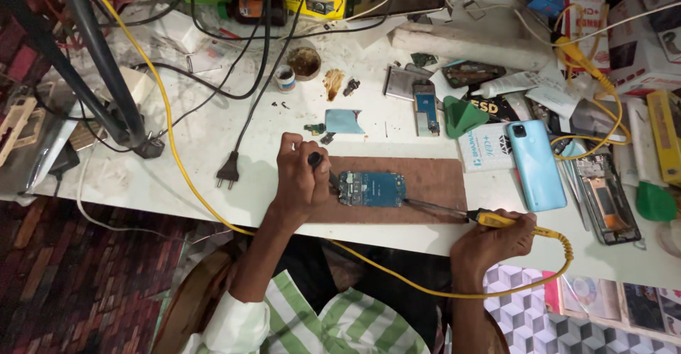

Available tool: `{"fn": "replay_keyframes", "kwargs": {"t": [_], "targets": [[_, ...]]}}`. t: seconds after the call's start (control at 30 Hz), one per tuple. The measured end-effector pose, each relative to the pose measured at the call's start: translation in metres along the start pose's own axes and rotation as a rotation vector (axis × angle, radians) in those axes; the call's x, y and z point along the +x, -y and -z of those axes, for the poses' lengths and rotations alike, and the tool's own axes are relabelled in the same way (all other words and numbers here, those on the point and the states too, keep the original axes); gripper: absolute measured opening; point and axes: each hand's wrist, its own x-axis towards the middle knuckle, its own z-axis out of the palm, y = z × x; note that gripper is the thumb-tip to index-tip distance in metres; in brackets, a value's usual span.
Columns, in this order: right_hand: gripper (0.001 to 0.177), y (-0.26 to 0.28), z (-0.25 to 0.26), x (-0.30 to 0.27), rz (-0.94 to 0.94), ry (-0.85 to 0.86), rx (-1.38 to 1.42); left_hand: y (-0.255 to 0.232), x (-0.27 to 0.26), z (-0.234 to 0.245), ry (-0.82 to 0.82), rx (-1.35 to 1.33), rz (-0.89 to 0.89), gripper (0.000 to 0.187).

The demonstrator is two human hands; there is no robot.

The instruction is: The person uses a soldering iron and tweezers to work on a small blue circuit board placed on a wooden mat. They repeatedly apply heat to specific points on the board while holding it steady with tweezers.

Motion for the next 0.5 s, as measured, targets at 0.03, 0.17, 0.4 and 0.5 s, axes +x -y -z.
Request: {"fn": "replay_keyframes", "kwargs": {"t": [0.03, 0.17, 0.4, 0.5], "targets": [[0.034, 0.0003, 0.0001, -0.0004, -0.006, 0.007, 0.013, 0.0003, 0.0000, 0.0002, 0.000, 0.006, 0.008, 0.014], [0.034, 0.0004, -0.0021, -0.0001, -0.025, -0.015, -0.047, 0.0004, 0.0020, -0.0001, -0.013, -0.016, -0.032, 0.018], [0.034, 0.0038, -0.0024, -0.0005, -0.043, -0.013, -0.007, 0.0006, -0.0004, -0.0007, 0.011, 0.004, -0.004, 0.020], [0.033, 0.0040, -0.0051, -0.0019, -0.049, 0.024, 0.038, 0.0025, -0.0016, -0.0002, 0.026, 0.019, 0.022, 0.020]]}}
